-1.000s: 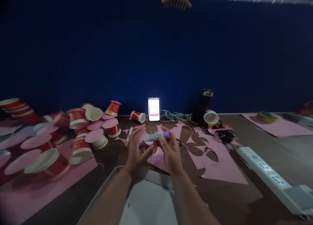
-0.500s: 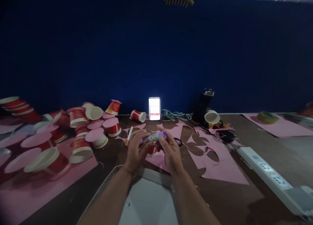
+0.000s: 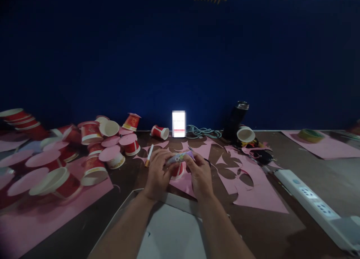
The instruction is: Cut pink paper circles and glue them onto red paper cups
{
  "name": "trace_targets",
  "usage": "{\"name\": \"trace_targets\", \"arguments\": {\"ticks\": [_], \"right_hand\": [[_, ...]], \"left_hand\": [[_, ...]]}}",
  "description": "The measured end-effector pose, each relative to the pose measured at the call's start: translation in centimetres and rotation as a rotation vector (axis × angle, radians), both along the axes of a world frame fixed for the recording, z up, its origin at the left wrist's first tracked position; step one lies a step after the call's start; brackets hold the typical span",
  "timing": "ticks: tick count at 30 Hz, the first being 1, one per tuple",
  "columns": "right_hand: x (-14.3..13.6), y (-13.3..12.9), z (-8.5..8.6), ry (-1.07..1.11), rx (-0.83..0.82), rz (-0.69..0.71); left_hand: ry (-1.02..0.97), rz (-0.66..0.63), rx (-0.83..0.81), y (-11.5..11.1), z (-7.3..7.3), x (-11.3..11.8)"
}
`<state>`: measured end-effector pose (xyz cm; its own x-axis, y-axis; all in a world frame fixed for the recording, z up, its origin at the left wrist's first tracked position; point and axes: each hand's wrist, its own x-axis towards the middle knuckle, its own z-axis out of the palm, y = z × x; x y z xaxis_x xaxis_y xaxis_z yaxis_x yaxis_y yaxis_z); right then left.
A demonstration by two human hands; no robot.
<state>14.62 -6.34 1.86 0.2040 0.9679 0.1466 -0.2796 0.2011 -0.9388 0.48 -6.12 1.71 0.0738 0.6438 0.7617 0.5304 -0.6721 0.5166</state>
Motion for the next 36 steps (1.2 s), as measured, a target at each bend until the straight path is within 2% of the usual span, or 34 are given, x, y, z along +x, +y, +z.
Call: {"name": "trace_targets", "arguments": {"ticks": [5, 11, 14, 19, 23, 25, 27, 30, 33, 36], "right_hand": [[0.1, -0.2, 0.5, 0.132, 0.008, 0.11], [0.3, 0.2, 0.1, 0.055, -0.012, -0.021], [0.3, 0.3, 0.1, 0.039, -0.004, -0.028], [-0.2, -0.2, 0.6, 0.1, -0.014, 0.107], [-0.6, -0.5, 0.6, 0.065, -0.036, 0.229], [-0.5, -0.4, 0.5, 0.064, -0.01, 0.179], [-0.2, -0.2, 0.5, 0.086, 0.02, 0.069], [0.3, 0.2, 0.6, 0.119, 0.048, -0.07], [0.5, 0.4, 0.4, 0.081, 0.081, -0.117], [0.3, 0.3, 0.1, -0.04, 0.1, -0.152]], "left_hand": [[-0.019, -0.004, -0.023, 0.1, 0.0, 0.1], [-0.005, -0.013, -0.009, 0.0, 0.0, 0.1], [0.0, -0.021, 0.001, -0.1, 0.1, 0.2], [-0.028, 0.003, -0.003, -0.2, 0.0, 0.3], [-0.028, 0.017, -0.001, 0.0, -0.3, 0.4], [0.004, 0.016, -0.002, 0.1, -0.5, 0.3], [0.033, 0.036, -0.031, 0.3, -0.6, -0.1], [0.083, 0.046, -0.137, 0.8, -1.0, -0.8], [0.126, 0.021, -0.256, 1.4, -1.9, -1.1], [0.144, 0.044, -0.301, 1.8, -2.5, -1.0]]}}
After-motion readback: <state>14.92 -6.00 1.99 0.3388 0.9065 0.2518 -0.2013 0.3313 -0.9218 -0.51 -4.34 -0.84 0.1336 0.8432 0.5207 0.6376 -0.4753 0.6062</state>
